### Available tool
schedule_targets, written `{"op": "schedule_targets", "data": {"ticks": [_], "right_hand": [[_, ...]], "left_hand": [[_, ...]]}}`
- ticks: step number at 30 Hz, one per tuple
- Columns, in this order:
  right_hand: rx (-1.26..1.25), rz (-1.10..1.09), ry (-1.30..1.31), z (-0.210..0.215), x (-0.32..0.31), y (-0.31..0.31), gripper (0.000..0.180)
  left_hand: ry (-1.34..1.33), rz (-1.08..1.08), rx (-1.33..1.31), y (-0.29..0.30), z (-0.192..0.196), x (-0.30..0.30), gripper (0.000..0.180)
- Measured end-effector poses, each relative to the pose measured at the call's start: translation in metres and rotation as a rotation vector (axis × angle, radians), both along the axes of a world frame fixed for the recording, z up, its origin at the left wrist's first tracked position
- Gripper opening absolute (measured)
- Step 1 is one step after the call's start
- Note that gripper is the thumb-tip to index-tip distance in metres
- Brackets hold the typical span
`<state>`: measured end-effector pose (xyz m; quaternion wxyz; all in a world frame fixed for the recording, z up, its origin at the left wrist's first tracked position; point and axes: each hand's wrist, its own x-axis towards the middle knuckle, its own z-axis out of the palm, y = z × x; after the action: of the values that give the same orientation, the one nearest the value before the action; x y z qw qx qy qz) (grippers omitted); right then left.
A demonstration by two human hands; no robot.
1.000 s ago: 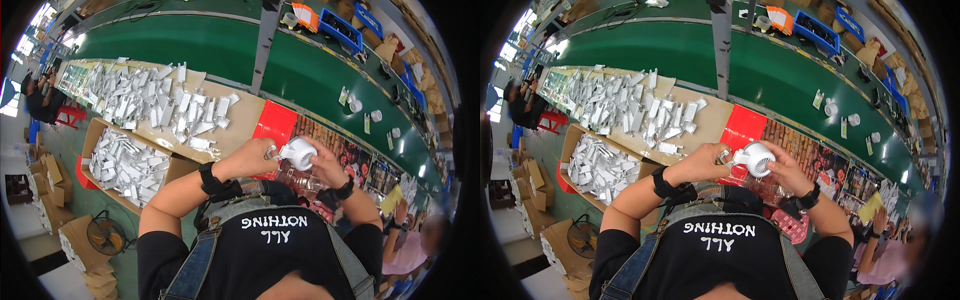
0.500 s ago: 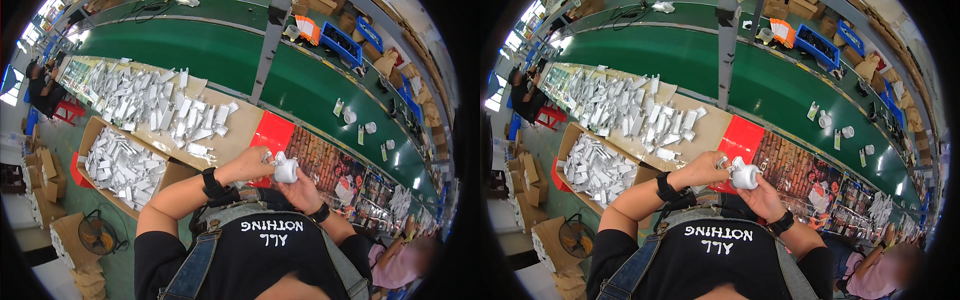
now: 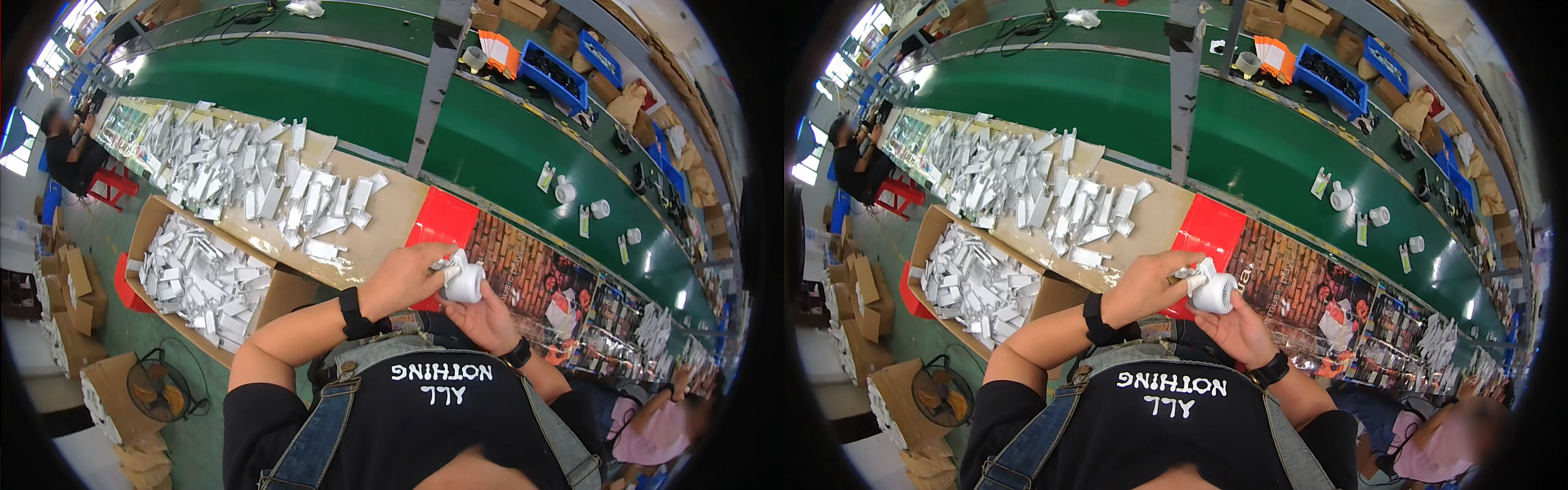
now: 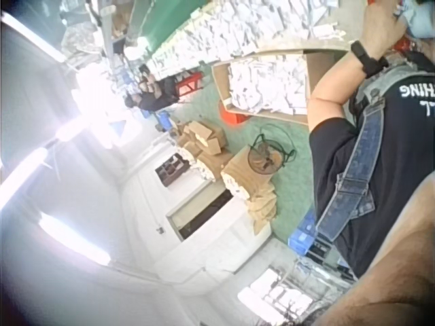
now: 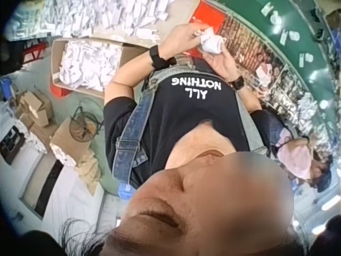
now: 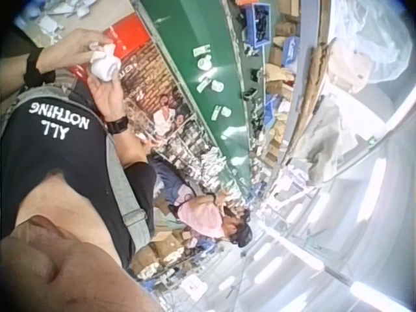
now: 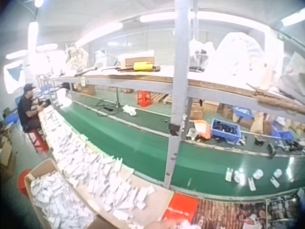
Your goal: Assemble components of small electronic fans in a factory setting.
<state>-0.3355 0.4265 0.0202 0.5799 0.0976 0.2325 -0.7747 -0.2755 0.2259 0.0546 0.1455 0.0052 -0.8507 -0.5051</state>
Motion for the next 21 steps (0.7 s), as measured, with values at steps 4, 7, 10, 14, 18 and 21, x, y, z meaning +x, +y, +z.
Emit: {"op": "schedule_targets", "data": {"ticks": [4,7,10,14,18,21], "right_hand": [[-0.008,0.009,0.024,-0.004,0.001,0.005,0.05],[0.02,0.031,0.066,-0.001,0.001,0.005,0.051],[0.04,0.051,0.103,-0.003,0.002,0.006,0.053],[0.001,0.113,0.156,0.001,0.004,0.007,0.052],[0.143,0.113,0.642,0.005,0.002,0.002,0.057],[0.165,0.163,0.952,0.024,-0.009,-0.002,0.062]], "left_hand": [[-0.004,-0.052,-0.097,-0.002,0.001,0.002,0.038],[0.03,-0.059,-0.191,-0.002,0.0,0.005,0.039],[0.077,-0.057,-0.253,-0.002,0.0,0.007,0.041],[0.137,-0.084,-0.342,-0.005,0.001,0.009,0.042],[0.163,-0.237,-0.37,-0.008,0.001,0.014,0.043],[0.184,-0.264,-0.391,-0.003,-0.003,0.019,0.041]]}}
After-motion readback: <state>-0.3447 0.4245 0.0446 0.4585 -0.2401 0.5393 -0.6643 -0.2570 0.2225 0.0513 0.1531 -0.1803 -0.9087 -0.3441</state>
